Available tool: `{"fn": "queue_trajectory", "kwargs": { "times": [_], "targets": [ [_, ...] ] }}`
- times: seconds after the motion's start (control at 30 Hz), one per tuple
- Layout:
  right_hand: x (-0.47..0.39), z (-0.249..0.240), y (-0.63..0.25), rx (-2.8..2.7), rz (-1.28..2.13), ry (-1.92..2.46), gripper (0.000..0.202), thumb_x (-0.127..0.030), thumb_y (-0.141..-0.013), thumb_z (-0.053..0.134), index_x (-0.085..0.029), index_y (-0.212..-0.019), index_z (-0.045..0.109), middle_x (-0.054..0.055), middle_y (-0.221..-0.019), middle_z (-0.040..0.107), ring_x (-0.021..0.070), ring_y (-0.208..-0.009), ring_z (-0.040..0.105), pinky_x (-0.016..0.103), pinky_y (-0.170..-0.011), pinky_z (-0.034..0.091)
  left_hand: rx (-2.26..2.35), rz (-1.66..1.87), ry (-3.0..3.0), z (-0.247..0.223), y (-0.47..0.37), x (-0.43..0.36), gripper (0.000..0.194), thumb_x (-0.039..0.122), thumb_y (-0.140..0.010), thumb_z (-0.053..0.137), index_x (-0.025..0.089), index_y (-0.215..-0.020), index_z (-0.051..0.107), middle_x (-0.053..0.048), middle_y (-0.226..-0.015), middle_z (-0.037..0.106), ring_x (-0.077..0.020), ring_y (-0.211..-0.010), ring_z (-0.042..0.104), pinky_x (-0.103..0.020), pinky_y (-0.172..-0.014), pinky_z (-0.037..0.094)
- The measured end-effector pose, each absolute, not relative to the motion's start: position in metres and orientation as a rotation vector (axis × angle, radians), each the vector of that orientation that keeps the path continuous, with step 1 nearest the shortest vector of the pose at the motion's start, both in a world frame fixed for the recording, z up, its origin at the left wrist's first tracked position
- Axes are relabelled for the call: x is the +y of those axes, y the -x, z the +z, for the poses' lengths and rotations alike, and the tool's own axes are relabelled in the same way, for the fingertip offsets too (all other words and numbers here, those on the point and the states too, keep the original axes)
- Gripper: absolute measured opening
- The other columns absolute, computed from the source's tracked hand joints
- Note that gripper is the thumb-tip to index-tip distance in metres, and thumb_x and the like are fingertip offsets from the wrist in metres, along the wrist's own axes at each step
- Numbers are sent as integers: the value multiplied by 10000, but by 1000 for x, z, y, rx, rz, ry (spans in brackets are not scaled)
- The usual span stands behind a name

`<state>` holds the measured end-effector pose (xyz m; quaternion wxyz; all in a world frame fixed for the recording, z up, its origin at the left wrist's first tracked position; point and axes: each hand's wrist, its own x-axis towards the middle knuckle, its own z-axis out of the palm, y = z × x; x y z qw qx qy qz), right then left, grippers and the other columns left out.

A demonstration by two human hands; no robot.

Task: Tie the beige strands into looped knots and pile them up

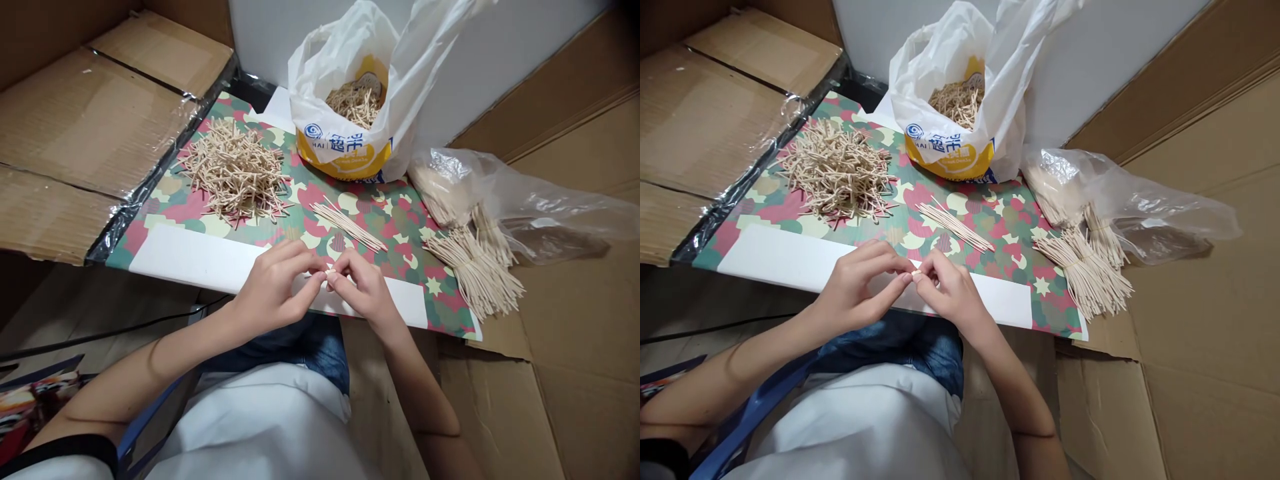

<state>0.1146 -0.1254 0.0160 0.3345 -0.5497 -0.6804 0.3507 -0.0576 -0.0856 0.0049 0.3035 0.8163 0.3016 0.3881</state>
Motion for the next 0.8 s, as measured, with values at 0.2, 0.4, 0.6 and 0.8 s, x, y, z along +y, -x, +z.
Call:
{"fn": "queue_trajectory", "kwargs": {
  "times": [0.2,0.4,0.6,0.8],
  "targets": [
    [-123,19,-118,-2117,489,1365,144,-172,-868,464,-199,-732,426,-13,-660,487,113,-579,468,235,-554,363,778,744,-1844,8,59,-76,143,230,-810,584,123,-778,674,-31,-737,621,-125,-694,571,-240,-651,441],
    [-121,19,-122,-2283,249,1337,114,-209,-888,456,-193,-774,450,13,-685,540,149,-635,495,270,-607,376,753,616,-1822,14,59,-70,172,231,-825,548,121,-762,665,-24,-722,609,-130,-700,557,-242,-657,423],
    [-124,22,-124,-2418,276,1421,143,-259,-929,389,-177,-866,488,55,-787,602,185,-736,531,298,-651,381,707,491,-1830,13,58,-69,184,256,-866,496,139,-780,609,-8,-762,578,-130,-729,533,-240,-674,408],
    [-126,27,-124,-2367,556,1429,172,-210,-911,355,-195,-760,437,21,-712,546,154,-648,492,271,-603,358,634,456,-1852,11,60,-70,235,324,-893,475,138,-794,581,-10,-768,552,-124,-723,513,-232,-667,405]
  ]
}}
